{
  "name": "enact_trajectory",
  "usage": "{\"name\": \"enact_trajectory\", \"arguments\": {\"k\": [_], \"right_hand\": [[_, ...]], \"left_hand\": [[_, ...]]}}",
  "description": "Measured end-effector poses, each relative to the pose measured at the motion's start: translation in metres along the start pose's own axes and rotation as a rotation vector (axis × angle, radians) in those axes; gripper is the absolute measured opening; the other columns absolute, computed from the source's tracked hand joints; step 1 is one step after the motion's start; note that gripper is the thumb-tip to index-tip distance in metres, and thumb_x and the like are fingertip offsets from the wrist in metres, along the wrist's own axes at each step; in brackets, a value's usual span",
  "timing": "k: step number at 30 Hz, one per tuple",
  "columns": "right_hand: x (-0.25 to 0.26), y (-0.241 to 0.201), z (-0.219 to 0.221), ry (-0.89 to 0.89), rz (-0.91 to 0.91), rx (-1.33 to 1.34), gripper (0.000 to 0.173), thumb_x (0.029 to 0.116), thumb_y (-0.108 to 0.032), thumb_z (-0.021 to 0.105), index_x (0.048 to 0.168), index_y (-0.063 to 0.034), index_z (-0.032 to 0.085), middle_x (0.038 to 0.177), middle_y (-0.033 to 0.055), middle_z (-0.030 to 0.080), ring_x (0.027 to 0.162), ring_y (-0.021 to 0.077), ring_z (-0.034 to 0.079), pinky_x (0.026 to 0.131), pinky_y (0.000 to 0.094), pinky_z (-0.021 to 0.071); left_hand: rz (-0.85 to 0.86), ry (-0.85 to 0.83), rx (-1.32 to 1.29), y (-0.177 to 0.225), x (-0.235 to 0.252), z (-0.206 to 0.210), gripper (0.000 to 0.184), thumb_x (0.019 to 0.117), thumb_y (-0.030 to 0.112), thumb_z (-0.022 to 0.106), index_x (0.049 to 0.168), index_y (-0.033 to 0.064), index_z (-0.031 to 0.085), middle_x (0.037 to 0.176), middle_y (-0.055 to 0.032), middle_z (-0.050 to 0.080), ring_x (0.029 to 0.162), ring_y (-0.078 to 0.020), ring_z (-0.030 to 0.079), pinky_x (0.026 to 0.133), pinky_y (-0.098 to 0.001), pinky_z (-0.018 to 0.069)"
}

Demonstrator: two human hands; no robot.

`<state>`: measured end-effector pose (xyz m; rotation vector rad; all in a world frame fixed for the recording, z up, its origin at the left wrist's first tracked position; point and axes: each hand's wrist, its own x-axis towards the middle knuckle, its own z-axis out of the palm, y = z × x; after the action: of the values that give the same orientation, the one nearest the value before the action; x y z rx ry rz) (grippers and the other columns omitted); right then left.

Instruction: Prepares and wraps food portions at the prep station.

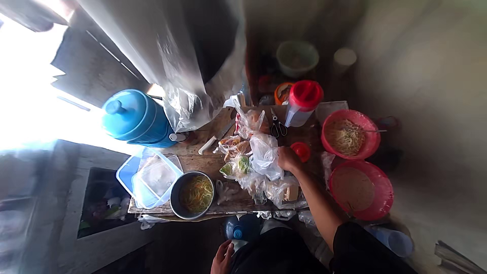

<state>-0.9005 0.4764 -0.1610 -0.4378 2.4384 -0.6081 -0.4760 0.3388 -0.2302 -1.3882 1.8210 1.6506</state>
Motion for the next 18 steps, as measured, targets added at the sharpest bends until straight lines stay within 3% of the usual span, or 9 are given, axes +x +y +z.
{"name": "enact_trajectory", "arguments": {"k": [2,5,8,9,11,13,15,18], "right_hand": [[0.004,0.007,-0.001,0.094,-0.071,0.228,0.030,0.1001,-0.011,0.055,0.127,-0.0059,0.068,0.109,0.0226,0.071,0.102,0.0398,0.069,0.086,0.0627,0.0535],[0.011,0.021,-0.015,0.407,-0.082,0.520,0.028,0.1027,-0.015,0.051,0.123,-0.0044,0.067,0.109,0.0194,0.070,0.101,0.0325,0.068,0.087,0.0576,0.0550],[0.016,0.033,-0.034,0.610,-0.104,0.602,0.028,0.1049,-0.018,0.050,0.118,-0.0007,0.067,0.111,0.0204,0.069,0.106,0.0315,0.066,0.092,0.0561,0.0533],[0.018,0.038,-0.036,0.628,-0.116,0.622,0.027,0.1054,-0.019,0.049,0.115,-0.0012,0.067,0.108,0.0187,0.069,0.103,0.0294,0.067,0.089,0.0543,0.0544],[0.023,0.042,-0.034,0.631,-0.085,0.670,0.026,0.1049,-0.022,0.049,0.107,-0.0032,0.067,0.095,0.0147,0.068,0.084,0.0253,0.066,0.072,0.0499,0.0551],[0.020,0.044,-0.029,0.594,-0.004,0.688,0.026,0.1021,-0.024,0.055,0.114,-0.0039,0.067,0.093,0.0157,0.068,0.075,0.0264,0.064,0.065,0.0495,0.0536],[0.012,0.047,-0.027,0.603,0.023,0.658,0.043,0.1012,-0.032,0.062,0.136,-0.0073,0.058,0.110,0.0178,0.069,0.087,0.0298,0.068,0.076,0.0526,0.0572],[0.013,0.050,-0.024,0.715,-0.074,0.677,0.065,0.0968,-0.031,0.068,0.152,-0.0121,0.040,0.130,0.0157,0.062,0.097,0.0268,0.068,0.077,0.0480,0.0598]], "left_hand": [[0.006,0.003,0.011,-0.002,0.003,-0.001,0.045,0.1079,0.031,0.052,0.140,0.0002,0.055,0.127,-0.0211,0.068,0.113,-0.0306,0.069,0.099,-0.0497,0.0550],[0.003,0.005,0.011,-0.008,0.004,-0.002,0.046,0.1071,0.033,0.054,0.141,0.0017,0.056,0.128,-0.0195,0.068,0.114,-0.0296,0.069,0.101,-0.0490,0.0544],[-0.001,0.012,0.016,-0.011,0.007,-0.004,0.047,0.1066,0.035,0.054,0.141,0.0030,0.056,0.129,-0.0191,0.067,0.116,-0.0303,0.068,0.101,-0.0506,0.0541],[-0.005,0.017,0.018,-0.013,0.007,-0.005,0.047,0.1066,0.036,0.054,0.141,0.0041,0.056,0.129,-0.0186,0.067,0.116,-0.0302,0.068,0.102,-0.0511,0.0540],[-0.013,0.032,0.018,-0.018,0.008,-0.006,0.047,0.1064,0.037,0.054,0.141,0.0056,0.057,0.129,-0.0174,0.068,0.115,-0.0296,0.069,0.100,-0.0518,0.0544],[-0.024,0.050,0.013,-0.023,0.007,-0.008,0.047,0.1060,0.038,0.055,0.141,0.0066,0.057,0.129,-0.0168,0.068,0.114,-0.0292,0.069,0.099,-0.0523,0.0551],[-0.027,0.072,0.002,-0.029,0.006,-0.008,0.048,0.1057,0.039,0.055,0.141,0.0072,0.058,0.129,-0.0167,0.068,0.114,-0.0293,0.069,0.099,-0.0530,0.0549],[-0.027,0.115,-0.001,-0.040,0.004,-0.012,0.047,0.1062,0.039,0.054,0.141,0.0073,0.058,0.129,-0.0172,0.068,0.116,-0.0296,0.068,0.102,-0.0535,0.0527]]}}
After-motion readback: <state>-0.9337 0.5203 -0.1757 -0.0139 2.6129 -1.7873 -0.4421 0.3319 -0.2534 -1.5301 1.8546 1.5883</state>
